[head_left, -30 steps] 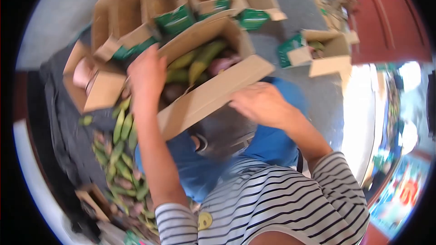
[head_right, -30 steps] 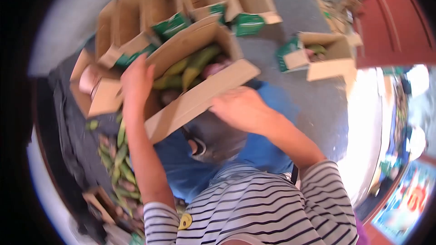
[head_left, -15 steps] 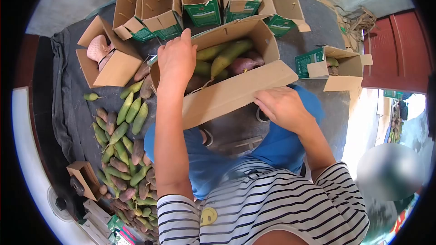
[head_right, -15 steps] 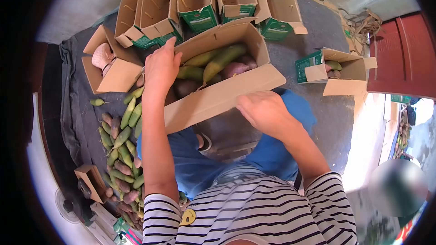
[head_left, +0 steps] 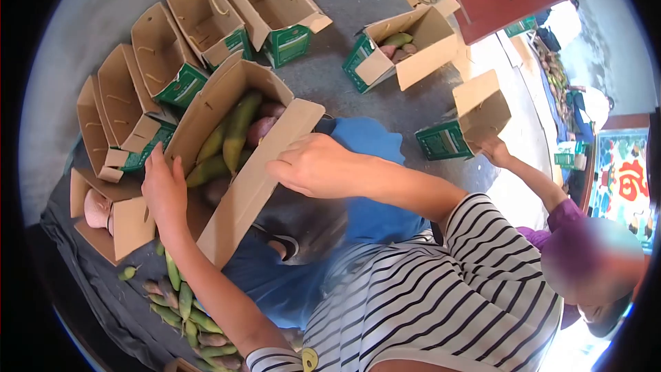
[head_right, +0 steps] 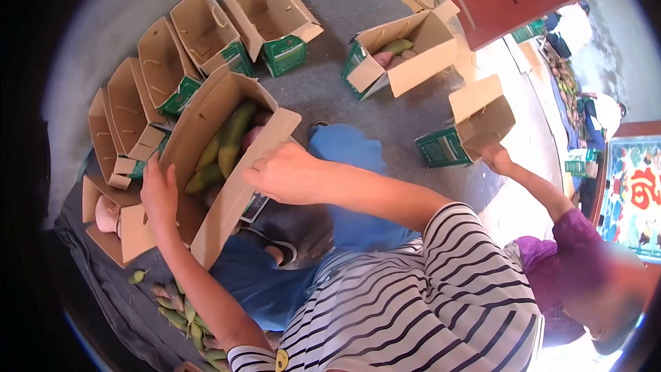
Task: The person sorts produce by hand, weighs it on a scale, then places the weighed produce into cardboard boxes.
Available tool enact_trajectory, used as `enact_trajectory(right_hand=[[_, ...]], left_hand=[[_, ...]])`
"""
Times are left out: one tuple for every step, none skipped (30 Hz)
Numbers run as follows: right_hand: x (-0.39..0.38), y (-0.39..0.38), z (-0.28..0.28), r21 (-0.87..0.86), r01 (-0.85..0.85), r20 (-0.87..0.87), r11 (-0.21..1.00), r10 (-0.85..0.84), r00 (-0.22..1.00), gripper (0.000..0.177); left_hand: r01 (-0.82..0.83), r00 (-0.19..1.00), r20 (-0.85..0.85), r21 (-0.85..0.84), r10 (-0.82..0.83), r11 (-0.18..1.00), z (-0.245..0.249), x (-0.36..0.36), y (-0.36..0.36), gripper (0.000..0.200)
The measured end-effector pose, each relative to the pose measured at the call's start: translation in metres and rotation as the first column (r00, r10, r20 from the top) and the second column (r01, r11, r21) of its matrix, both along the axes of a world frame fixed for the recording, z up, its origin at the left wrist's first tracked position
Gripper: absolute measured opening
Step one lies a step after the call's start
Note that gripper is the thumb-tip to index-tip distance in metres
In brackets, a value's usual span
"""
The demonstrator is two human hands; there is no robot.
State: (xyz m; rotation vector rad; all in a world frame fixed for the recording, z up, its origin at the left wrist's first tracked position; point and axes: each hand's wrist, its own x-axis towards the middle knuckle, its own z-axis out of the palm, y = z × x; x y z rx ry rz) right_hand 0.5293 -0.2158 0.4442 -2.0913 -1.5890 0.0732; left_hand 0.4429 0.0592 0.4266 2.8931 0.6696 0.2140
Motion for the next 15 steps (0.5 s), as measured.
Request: enact_trajectory(right_hand=[[0.003, -0.002, 0.005, 0.101, 0.004, -0.007, 0.995, -0.003, 1.0, 0.013], [0.006, -0.006, 0.013, 0.197, 0.095, 0.04, 0.976, -0.105, 0.994, 0.014], [0.01, -0.015, 0.021, 0.291, 0.178, 0.079, 0.94, -0.209, 0.975, 0.015], [0.016, -0.028, 0.027, 0.38, 0.254, 0.109, 0.889, -0.316, 0.943, 0.017], [0.027, -0.048, 0.028, 0.433, 0.416, 0.01, 0.8, -0.466, 0.885, 0.019], [0.04, -0.075, 0.027, 0.468, 0.562, -0.094, 0.682, -0.594, 0.799, 0.022], [0.053, -0.108, 0.025, 0.389, 0.769, -0.307, 0.508, -0.715, 0.628, 0.023], [0.075, -0.155, 0.007, 0.402, 0.842, -0.239, 0.361, -0.846, 0.477, 0.025], [0.097, -0.21, -0.021, 0.45, 0.861, -0.181, 0.236, -0.92, 0.347, 0.027], [0.114, -0.264, -0.05, 0.492, 0.87, -0.231, 0.035, -0.958, 0.169, 0.03], [0.126, -0.324, -0.084, 0.405, 0.902, -0.06, -0.149, -0.989, -0.137, 0.04], [0.131, -0.367, -0.122, 0.418, 0.869, 0.042, -0.263, -0.951, -0.308, 0.046], [0.134, -0.393, -0.145, 0.442, 0.817, 0.138, -0.369, -0.873, -0.469, 0.053], [0.132, -0.4, -0.148, 0.269, 0.795, 0.037, -0.544, -0.819, -0.573, 0.053], [0.134, -0.405, -0.152, 0.079, 0.732, -0.053, -0.677, -0.736, -0.675, 0.052]], left_hand=[[-0.012, 1.0, -0.014, 0.001, 0.012, 1.0, 0.001, -0.002, 0.0, 0.04], [-0.001, 1.0, -0.001, 0.004, 0.001, 1.0, 0.002, -0.003, 0.001, 0.041], [0.01, 1.0, 0.012, 0.002, -0.01, 1.0, 0.001, -0.004, 0.001, 0.041], [0.023, 0.999, 0.024, -0.004, -0.023, 1.0, -0.001, -0.004, 0.002, 0.041], [0.038, 0.999, 0.015, 0.027, -0.038, 0.999, -0.006, -0.005, 0.006, 0.041], [0.052, 0.999, 0.011, 0.018, -0.052, 0.998, -0.01, -0.005, 0.008, 0.041], [0.058, 0.998, 0.009, 0.013, -0.059, 0.998, -0.012, -0.005, 0.01, 0.041], [0.06, 0.998, 0.009, 0.012, -0.06, 0.998, -0.011, -0.006, 0.01, 0.041], [0.041, 0.999, -0.016, -0.003, -0.042, 0.999, -0.007, -0.005, 0.007, 0.041], [0.036, 0.999, -0.025, -0.003, -0.036, 0.999, -0.007, -0.005, 0.007, 0.04], [0.031, 0.999, -0.034, -0.003, -0.031, 1.0, -0.007, -0.005, 0.006, 0.04], [0.024, 0.999, -0.043, -0.002, -0.024, 1.0, -0.007, -0.005, 0.006, 0.04], [0.034, 0.999, -0.032, 0.0, -0.034, 0.999, -0.009, -0.005, 0.007, 0.04], [0.048, 0.999, -0.026, 0.007, -0.047, 0.999, -0.012, -0.007, 0.008, 0.039], [0.06, 0.998, -0.022, 0.014, -0.059, 0.998, -0.013, -0.008, 0.008, 0.039]])
